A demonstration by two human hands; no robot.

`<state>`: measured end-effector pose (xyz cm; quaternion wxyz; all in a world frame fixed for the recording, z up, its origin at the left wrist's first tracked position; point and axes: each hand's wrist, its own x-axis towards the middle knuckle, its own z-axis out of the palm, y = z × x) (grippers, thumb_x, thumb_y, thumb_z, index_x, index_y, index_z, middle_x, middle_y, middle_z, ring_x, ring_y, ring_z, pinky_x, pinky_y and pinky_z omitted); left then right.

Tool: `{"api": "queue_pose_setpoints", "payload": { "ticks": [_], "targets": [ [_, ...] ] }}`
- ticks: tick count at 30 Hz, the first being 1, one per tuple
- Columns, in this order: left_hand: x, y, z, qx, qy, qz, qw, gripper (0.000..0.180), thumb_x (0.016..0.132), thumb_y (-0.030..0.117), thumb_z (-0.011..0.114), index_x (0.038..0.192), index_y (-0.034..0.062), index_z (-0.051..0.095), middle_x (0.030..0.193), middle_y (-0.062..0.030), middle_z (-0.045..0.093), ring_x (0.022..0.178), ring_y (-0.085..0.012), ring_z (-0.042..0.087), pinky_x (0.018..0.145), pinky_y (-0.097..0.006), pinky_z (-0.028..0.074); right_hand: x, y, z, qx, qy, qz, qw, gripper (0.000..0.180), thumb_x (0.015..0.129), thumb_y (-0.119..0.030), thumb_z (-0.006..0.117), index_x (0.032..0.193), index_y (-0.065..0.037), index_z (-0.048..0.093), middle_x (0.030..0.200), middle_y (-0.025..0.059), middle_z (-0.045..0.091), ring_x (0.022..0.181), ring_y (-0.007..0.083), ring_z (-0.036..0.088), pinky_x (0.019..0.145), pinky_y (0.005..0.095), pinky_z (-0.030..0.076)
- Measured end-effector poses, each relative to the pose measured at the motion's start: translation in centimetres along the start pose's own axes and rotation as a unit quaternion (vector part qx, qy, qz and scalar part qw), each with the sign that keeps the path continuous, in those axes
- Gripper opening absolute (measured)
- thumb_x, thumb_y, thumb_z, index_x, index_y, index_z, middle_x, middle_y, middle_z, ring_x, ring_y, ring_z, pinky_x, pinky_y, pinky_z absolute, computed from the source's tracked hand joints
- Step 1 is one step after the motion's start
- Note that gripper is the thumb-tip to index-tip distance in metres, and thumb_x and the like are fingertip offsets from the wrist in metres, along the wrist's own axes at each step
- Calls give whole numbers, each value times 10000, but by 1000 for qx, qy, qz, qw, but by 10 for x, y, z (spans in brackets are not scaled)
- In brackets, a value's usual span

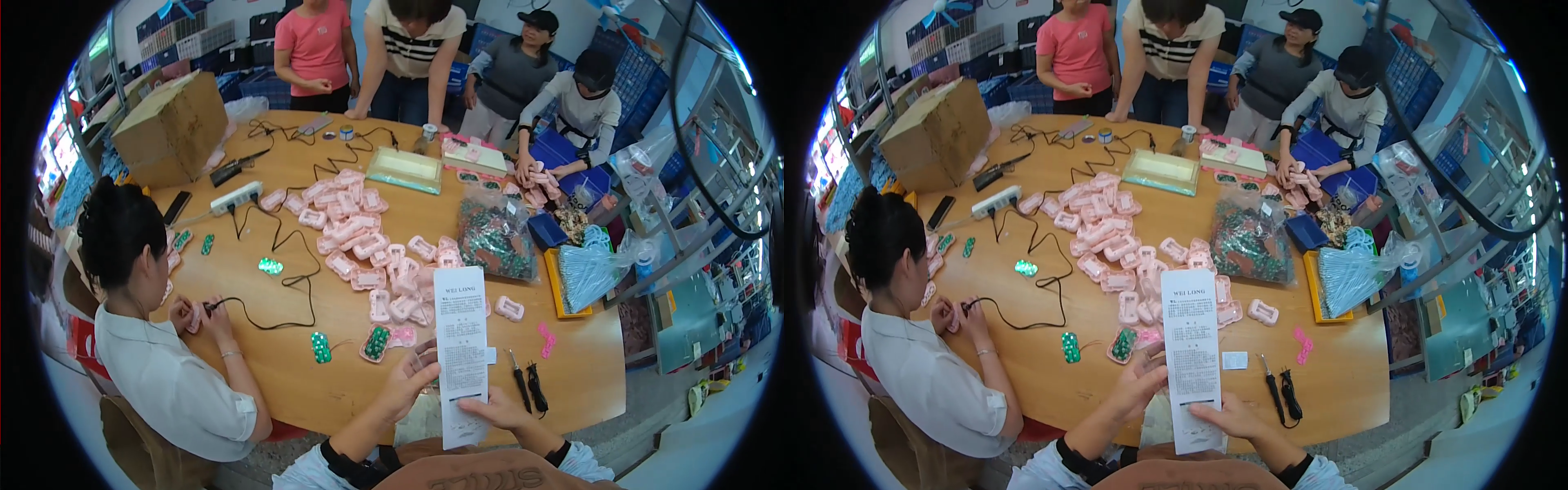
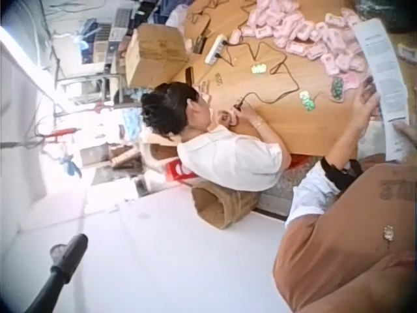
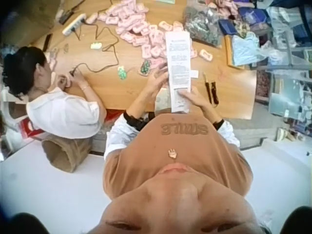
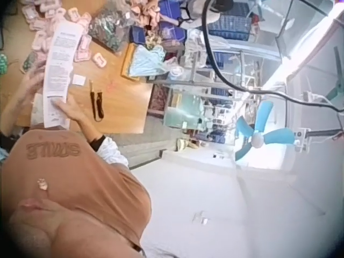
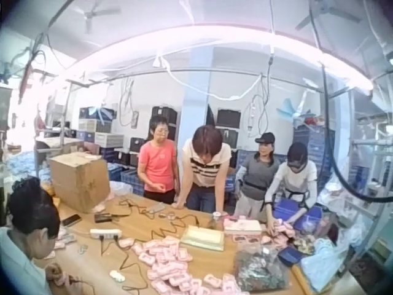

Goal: The person picks up a tool package and a paper slip, then handles a circuit board and a pink plastic housing. They place the items down to handle a clear plastic sleeve before picking up a soldering iron and its power cord.

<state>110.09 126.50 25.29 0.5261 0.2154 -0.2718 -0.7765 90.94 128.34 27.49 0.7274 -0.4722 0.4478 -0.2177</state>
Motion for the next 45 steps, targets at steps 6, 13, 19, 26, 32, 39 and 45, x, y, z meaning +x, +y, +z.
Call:
{"api": "queue_pose_setpoints", "payload": {
  "ticks": [6, 13, 19, 26, 32, 39, 45],
  "targets": [
    [-5, -3, -7, -46, 124, -13, 991, 441, 794, 238, 531, 1167, 119, 329, 1082, -117, 456, 993, -224, 460, 837, -353, 385, -7, -6, -6, -151, 130, -101, 975, 305, 833, -182, 472, 1065, 16, 473, 979, 57, 542, 861, 108, 508, 729, 239, 419],
    [-4, -6, -23, -144, 82, -12, 986, 512, 790, 311, 527, 1197, 138, 268, 1067, -96, 458, 984, -236, 468, 827, -358, 396, -27, -37, -5, -181, 138, -83, 970, 332, 762, -216, 579, 991, 19, 529, 920, 97, 577, 807, 135, 543, 696, 243, 429],
    [-8, -31, -19, -6, 112, -21, 993, 449, 778, 140, 541, 1168, 97, 323, 1080, -57, 468, 999, -222, 469, 837, -403, 399, -3, -1, 5, -464, 206, -158, 847, 611, 683, -355, 631, 1130, 2, 417, 1009, 171, 525, 923, 258, 518, 784, 297, 399],
    [-10, -62, -3, -8, 105, -127, 986, 471, 785, 161, 544, 1186, 55, 322, 1075, -61, 476, 980, -188, 469, 834, -345, 386, -30, 39, -43, -180, 31, 25, 983, 505, 749, -324, 580, 1121, -12, 446, 991, 109, 542, 914, 163, 506, 781, 278, 401],
    [-27, -84, -24, 170, 189, -169, 952, 340, 802, 221, 525, 1098, 89, 423, 1012, -60, 509, 887, -157, 509, 743, -295, 417, -114, 95, -161, 37, 460, -14, 887, 264, 769, -180, 565, 949, 10, 535, 808, 77, 590, 667, 151, 580, 565, 284, 483],
    [-69, -110, -21, 157, 295, -197, 922, 227, 790, 159, 535, 986, 58, 480, 938, -69, 540, 804, -161, 543, 672, -253, 437, -180, 190, -330, 235, 493, 25, 837, 341, 771, -192, 554, 1050, -12, 476, 891, 92, 578, 743, 215, 582, 652, 358, 484],
    [-71, -122, 11, 196, 298, -180, 917, 232, 783, 124, 540, 991, 38, 482, 927, -65, 540, 800, -156, 542, 675, -246, 437, -197, 271, -401, 195, 470, 65, 859, 435, 765, -301, 566, 1090, -33, 461, 943, 93, 567, 823, 231, 561, 689, 373, 457]
  ]
}}
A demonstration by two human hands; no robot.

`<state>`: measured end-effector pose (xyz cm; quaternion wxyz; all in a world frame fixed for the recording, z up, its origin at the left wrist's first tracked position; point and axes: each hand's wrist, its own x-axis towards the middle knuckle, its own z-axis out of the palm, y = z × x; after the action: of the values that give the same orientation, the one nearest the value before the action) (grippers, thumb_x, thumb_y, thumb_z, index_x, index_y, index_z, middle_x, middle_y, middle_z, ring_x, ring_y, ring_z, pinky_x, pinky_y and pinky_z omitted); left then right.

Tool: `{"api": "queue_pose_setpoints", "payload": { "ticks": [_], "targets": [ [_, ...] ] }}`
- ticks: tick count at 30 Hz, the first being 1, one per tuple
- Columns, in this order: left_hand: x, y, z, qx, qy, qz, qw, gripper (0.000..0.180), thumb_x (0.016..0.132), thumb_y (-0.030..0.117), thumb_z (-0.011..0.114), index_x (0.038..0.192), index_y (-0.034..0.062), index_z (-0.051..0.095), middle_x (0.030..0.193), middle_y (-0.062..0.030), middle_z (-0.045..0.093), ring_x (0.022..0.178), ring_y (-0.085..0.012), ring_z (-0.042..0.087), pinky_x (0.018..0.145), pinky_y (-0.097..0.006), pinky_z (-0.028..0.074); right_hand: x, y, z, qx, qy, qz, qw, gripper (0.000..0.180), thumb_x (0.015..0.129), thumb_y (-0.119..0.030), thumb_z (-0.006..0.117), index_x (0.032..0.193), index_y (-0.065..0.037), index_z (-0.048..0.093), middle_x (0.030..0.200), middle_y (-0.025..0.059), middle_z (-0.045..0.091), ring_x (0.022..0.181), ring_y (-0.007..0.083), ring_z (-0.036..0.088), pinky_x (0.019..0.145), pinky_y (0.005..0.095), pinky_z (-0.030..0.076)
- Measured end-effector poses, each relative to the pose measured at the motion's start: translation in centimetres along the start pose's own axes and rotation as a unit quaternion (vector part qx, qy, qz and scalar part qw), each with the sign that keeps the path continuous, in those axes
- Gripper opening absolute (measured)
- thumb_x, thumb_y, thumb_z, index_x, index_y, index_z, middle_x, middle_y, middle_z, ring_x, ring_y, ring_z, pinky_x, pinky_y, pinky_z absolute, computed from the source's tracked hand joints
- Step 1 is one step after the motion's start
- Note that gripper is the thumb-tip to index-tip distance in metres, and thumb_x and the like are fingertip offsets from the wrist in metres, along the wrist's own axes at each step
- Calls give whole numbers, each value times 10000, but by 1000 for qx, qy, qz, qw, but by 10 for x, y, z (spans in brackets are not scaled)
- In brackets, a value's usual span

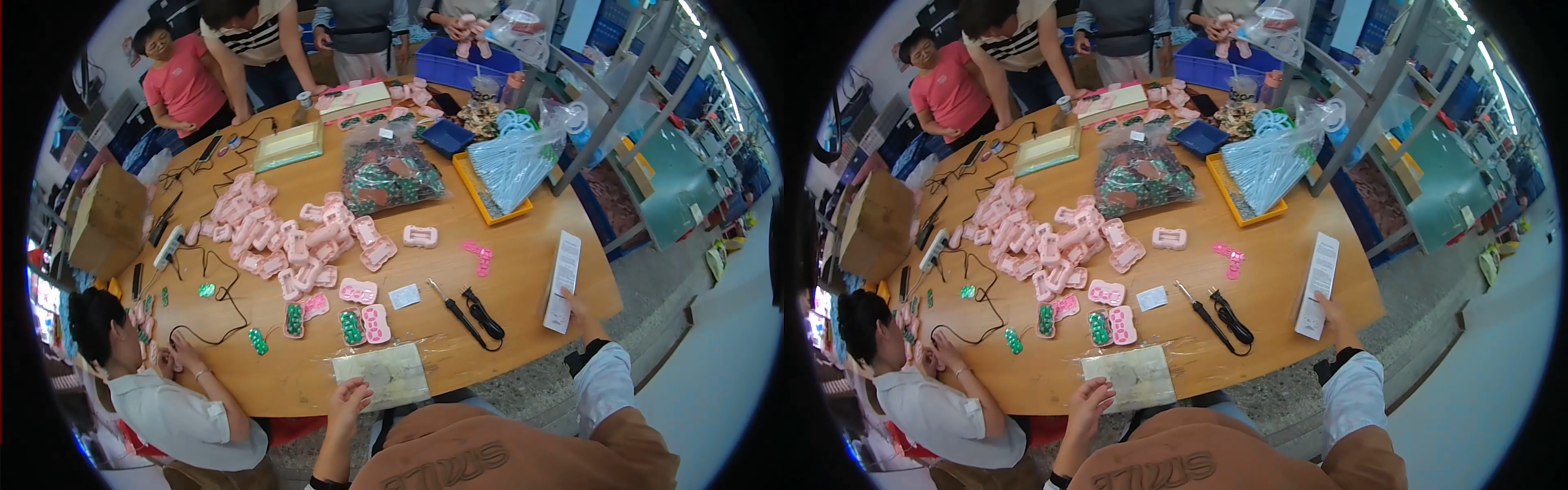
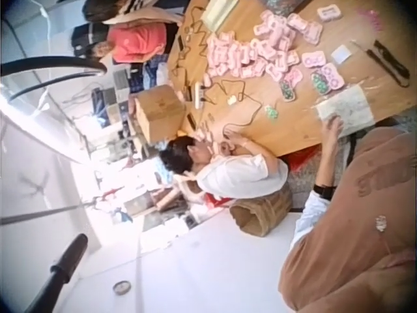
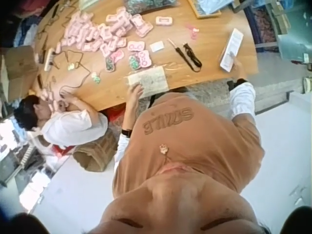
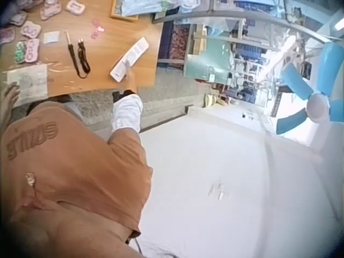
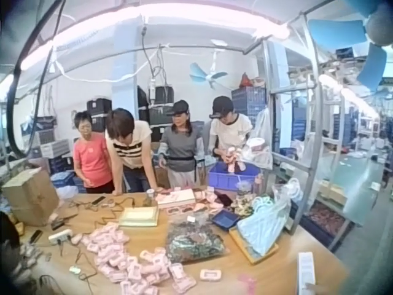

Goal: The person picks up a tool package and a paper slip, then handles a circuit board and a pink plastic housing. They place the items down to handle a clear plastic sleeve before picking up a soldering iron and its power cord.

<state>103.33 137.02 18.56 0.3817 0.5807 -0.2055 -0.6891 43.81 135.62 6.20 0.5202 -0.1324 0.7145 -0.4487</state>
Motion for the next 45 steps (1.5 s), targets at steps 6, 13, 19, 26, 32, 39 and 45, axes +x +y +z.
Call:
{"api": "queue_pose_setpoints", "payload": {
  "ticks": [6, 13, 19, 26, 32, 39, 45],
  "targets": [
    [-16, -20, -4, 3, 54, 19, 998, 234, 786, 108, 532, 998, 22, 484, 937, -70, 537, 798, -144, 544, 668, -226, 438, -93, -110, 134, -445, 230, -349, 792, 364, 775, -230, 502, 1041, 18, 479, 945, 147, 544, 866, 258, 523, 718, 343, 412],
    [-22, -33, 5, 7, 79, 28, 996, 231, 778, 106, 541, 982, 4, 509, 884, -55, 550, 769, -126, 549, 637, -209, 439, -104, -40, 342, -409, -268, -604, 629, 219, 725, -163, 507, 886, -22, 557, 897, 112, 538, 886, 259, 496, 787, 351, 394],
    [-37, -35, -9, -6, 126, 49, 991, 226, 778, 103, 539, 978, 0, 515, 886, -57, 560, 751, -120, 550, 639, -205, 433, -123, -33, 412, -502, -242, -386, 735, 424, 703, -318, 570, 971, -1, 490, 982, 143, 512, 908, 299, 503, 751, 385, 420],
    [-39, -41, -29, -45, 151, 18, 987, 229, 776, 97, 546, 980, -2, 516, 871, -59, 572, 745, -119, 550, 638, -207, 432, -124, -10, 451, -490, -242, -251, 799, 621, 519, -382, 711, 958, 4, 503, 873, 152, 568, 812, 276, 560, 684, 363, 451],
    [-30, -35, -43, -43, 148, 15, 988, 227, 780, 98, 539, 983, 0, 512, 899, -67, 570, 754, -115, 551, 638, -205, 440, -83, -31, 466, -400, -313, -247, 825, 449, 463, -316, 757, 761, -25, 590, 697, 97, 586, 626, 209, 564, 601, 300, 455],
    [-15, -26, -59, -36, 128, 20, 991, 225, 783, 97, 533, 981, -7, 512, 873, -49, 560, 738, -106, 537, 629, -196, 424, -75, -45, 500, -498, -314, -252, 768, 512, 435, -347, 765, 764, -18, 551, 765, 119, 564, 677, 197, 543, 594, 281, 449],
    [1, -22, -69, -33, 107, 40, 993, 210, 784, 105, 528, 961, -7, 509, 882, -69, 561, 777, -130, 548, 649, -226, 448, -81, -12, 540, -240, -308, -191, 900, 437, 587, -271, 700, 869, 6, 512, 825, 119, 560, 702, 203, 542, 603, 294, 452]
  ]
}}
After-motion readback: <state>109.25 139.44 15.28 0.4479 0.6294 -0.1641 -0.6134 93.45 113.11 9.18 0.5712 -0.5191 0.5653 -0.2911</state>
